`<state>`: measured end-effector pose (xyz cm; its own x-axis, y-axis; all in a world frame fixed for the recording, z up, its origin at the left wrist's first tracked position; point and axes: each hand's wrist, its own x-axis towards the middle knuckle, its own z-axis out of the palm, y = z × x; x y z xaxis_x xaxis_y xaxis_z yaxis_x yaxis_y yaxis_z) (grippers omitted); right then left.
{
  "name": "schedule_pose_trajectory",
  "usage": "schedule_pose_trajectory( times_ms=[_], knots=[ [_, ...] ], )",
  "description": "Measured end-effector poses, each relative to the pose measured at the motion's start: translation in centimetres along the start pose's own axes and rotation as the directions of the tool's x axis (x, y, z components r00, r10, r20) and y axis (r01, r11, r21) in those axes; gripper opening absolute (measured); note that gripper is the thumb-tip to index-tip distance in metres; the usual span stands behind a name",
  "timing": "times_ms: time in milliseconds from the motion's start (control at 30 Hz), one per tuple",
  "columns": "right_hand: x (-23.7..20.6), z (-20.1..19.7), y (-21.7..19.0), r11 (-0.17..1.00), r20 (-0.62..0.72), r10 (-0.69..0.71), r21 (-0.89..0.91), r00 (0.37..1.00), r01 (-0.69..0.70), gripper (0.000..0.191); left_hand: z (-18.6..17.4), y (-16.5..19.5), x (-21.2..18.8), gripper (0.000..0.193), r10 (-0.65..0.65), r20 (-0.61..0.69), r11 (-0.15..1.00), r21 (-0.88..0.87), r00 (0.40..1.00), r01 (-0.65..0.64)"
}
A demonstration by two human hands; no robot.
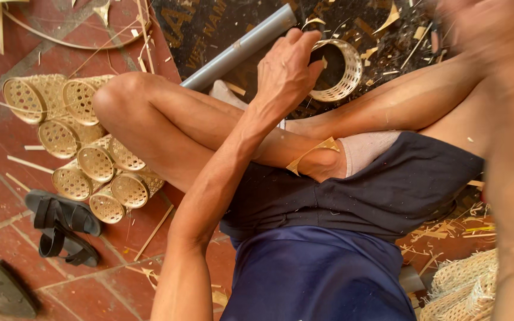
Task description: The person sits on the floor assembling a woven bamboo basket. He fits a curved bamboo strip around the rim of the woven cylinder, trims and shapes strips with a knife and pliers, and presses the rim pieces into place on the basket body.
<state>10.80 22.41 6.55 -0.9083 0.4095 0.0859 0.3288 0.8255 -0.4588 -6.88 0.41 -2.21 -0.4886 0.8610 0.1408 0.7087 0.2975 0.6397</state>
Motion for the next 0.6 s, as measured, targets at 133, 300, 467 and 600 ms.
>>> schedule_pose_trajectory(
  times_ms=[133,300,467,600],
  knots=[
    [0.8,7.5,-3.7,0.983,0.060,-0.145,-0.100,0.988,0.151,0.050,2.0,-1.0,0.3,0.023,-0.048,0.038,0.997,0.070,0.998,0.045],
    [0.4,11.5,-0.7,0.988,-0.005,-0.157,0.004,0.988,0.157,0.012,2.7,-2.3,0.4,0.016,-0.088,0.026,0.994,0.073,0.996,0.086],
    [0.4,11.5,-0.1,0.969,-0.062,-0.222,0.099,0.973,0.228,0.013,2.0,-1.6,1.1,0.030,-0.122,0.061,0.992,0.047,0.991,0.119],
    [0.5,11.1,-0.9,0.972,0.014,-0.151,0.186,0.988,0.145,0.021,1.3,-1.2,1.0,0.038,-0.126,0.064,0.990,-0.058,0.990,0.130]
  ],
)
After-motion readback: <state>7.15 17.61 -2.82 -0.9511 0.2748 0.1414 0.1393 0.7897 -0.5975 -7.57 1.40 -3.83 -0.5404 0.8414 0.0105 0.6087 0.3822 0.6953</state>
